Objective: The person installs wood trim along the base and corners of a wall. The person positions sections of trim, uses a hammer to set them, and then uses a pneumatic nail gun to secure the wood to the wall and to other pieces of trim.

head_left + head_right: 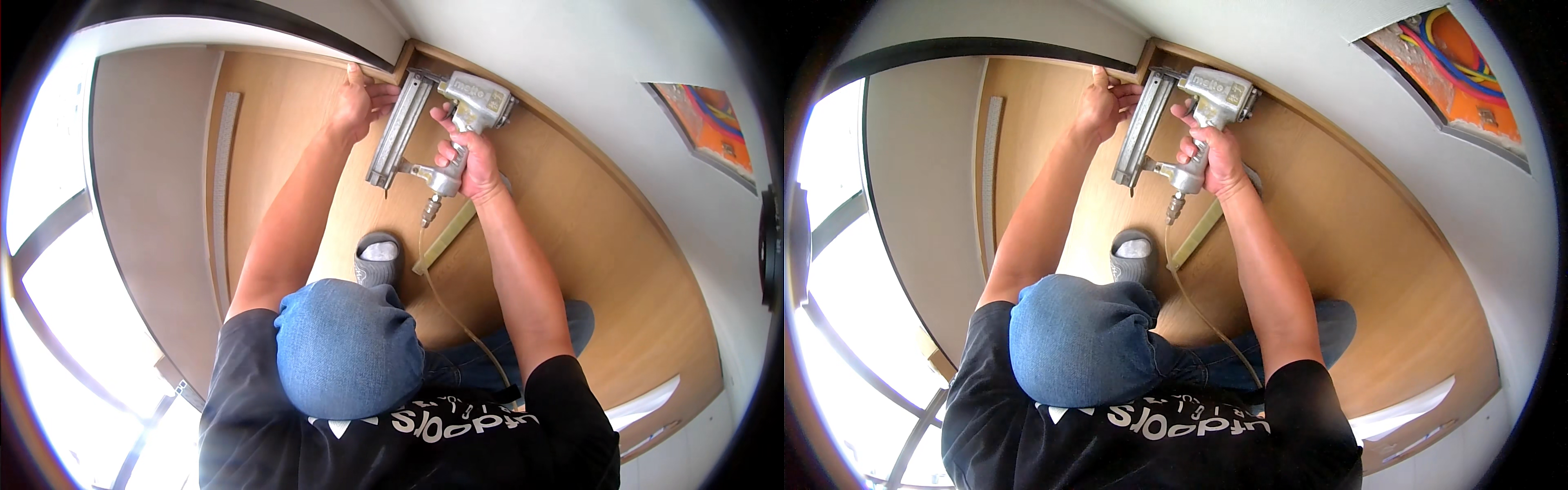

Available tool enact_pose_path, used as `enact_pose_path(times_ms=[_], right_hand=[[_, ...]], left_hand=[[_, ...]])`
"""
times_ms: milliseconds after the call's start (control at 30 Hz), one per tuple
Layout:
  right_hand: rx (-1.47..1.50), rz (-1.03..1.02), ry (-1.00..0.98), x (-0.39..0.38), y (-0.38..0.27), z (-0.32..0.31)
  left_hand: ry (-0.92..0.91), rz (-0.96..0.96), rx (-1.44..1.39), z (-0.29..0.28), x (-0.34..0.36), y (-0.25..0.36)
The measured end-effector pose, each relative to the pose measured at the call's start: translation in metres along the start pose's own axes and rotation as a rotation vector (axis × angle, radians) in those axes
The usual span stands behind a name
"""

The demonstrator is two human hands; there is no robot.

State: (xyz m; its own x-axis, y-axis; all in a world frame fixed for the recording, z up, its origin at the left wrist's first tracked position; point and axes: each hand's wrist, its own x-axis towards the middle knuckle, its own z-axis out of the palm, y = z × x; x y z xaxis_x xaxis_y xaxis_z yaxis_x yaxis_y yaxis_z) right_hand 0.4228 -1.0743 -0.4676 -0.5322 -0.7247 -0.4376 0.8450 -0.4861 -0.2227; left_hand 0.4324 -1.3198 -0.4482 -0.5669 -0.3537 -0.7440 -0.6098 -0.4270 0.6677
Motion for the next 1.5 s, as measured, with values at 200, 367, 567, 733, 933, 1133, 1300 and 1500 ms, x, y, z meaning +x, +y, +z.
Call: enact_pose_path(times_ms=[200, 367, 567, 733, 933, 1133, 1300, 1500], right_hand=[[-0.018, 0.007, 0.01, -0.002, 0.001, 0.001], [-0.012, 0.011, 0.004, -0.002, 0.001, 0.001], [-0.017, 0.004, -0.003, 0.003, -0.003, -0.007], [0.006, 0.011, 0.012, -0.004, 0.002, 0.002], [-0.051, 0.011, 0.018, -0.015, 0.005, -0.007], [-0.317, 0.018, 0.02, -0.048, -0.005, 0.072], [-1.473, 0.075, -0.032, -0.074, 0.023, 0.135], [-2.449, 0.217, -0.025, -0.047, 0.055, 0.145]], left_hand=[[0.0, -0.001, -0.016, 0.0, -0.001, -0.003], [-0.003, 0.0, -0.006, -0.003, 0.002, -0.003], [0.016, 0.017, 0.02, 0.006, 0.005, 0.003], [0.002, -0.017, -0.034, -0.008, 0.009, 0.0], [0.011, 0.016, -0.079, -0.047, 0.043, 0.015], [-0.029, -0.029, -0.075, -0.062, 0.037, 0.027], [-0.125, -0.049, 0.026, -0.043, 0.031, 0.008], [-0.294, -0.085, 0.081, -0.038, 0.019, 0.01]])
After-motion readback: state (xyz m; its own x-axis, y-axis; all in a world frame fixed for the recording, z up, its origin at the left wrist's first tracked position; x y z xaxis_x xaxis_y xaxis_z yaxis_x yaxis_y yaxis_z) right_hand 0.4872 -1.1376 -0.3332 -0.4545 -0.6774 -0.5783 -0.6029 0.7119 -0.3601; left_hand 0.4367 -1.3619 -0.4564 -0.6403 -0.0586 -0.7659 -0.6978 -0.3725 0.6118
